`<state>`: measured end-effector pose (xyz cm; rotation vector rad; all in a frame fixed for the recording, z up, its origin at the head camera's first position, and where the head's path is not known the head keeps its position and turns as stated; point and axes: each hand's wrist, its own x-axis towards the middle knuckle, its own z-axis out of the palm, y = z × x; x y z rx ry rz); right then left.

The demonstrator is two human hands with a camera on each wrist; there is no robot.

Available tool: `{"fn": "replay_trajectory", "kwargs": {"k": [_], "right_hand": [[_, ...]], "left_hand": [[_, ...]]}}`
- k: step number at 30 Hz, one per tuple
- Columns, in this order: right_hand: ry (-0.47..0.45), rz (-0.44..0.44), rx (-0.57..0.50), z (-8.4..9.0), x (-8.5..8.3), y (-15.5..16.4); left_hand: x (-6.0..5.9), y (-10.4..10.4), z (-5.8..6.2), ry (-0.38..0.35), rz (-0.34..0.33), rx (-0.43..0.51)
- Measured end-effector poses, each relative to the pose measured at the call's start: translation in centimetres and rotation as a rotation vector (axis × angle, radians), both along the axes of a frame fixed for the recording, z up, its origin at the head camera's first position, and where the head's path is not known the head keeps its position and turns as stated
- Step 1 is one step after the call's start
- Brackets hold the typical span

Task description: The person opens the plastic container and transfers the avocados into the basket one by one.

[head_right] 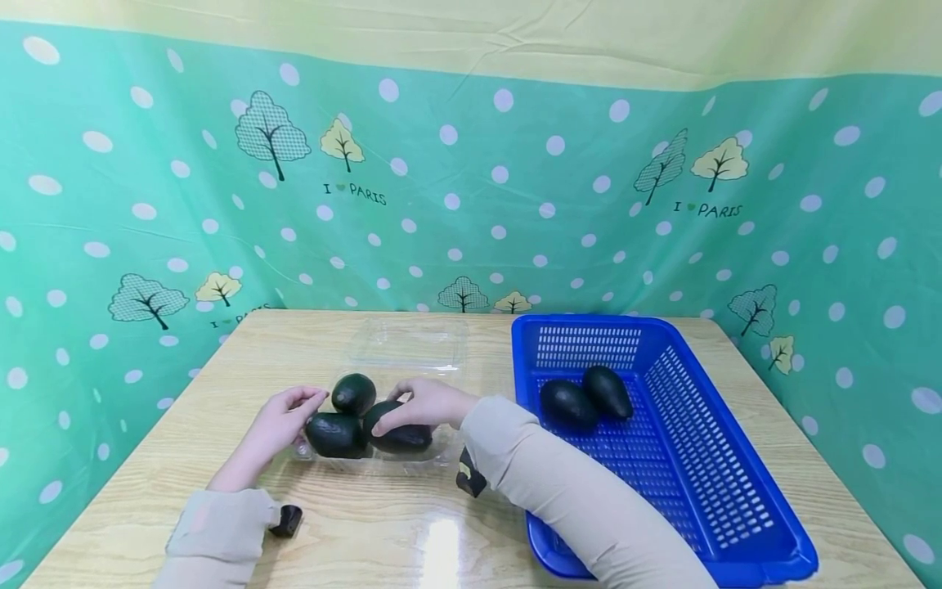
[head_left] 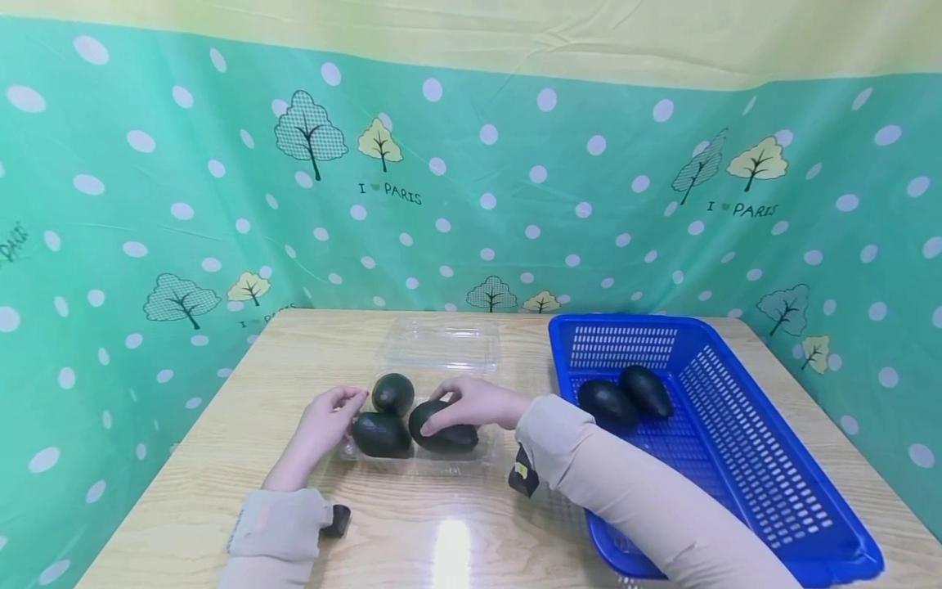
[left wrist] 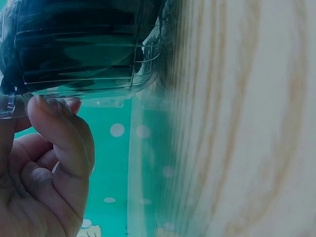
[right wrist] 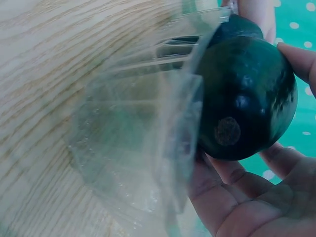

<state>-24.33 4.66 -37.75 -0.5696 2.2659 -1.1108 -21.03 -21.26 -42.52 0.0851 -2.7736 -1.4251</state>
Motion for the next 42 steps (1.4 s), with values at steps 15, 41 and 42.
{"fn": "replay_trajectory", "kwargs": {"k": [15, 41, 42], "right_hand": [[-0.039, -0.047, -0.081, 1.6, 0.3, 0.7], [-0.097, -0.071, -0.132, 4.3, 0.2, 3.7], [-0.099, -0.076, -0.135, 4.4, 0.2, 3.8]], "left_hand": [[0.0, 0.0, -0.1, 0.002, 0.006, -0.002], [-0.1, 0.0, -0.3, 0.01, 0.0, -0.009], [0.0, 0.0, -0.2, 0.009, -0.001, -0.009]]}}
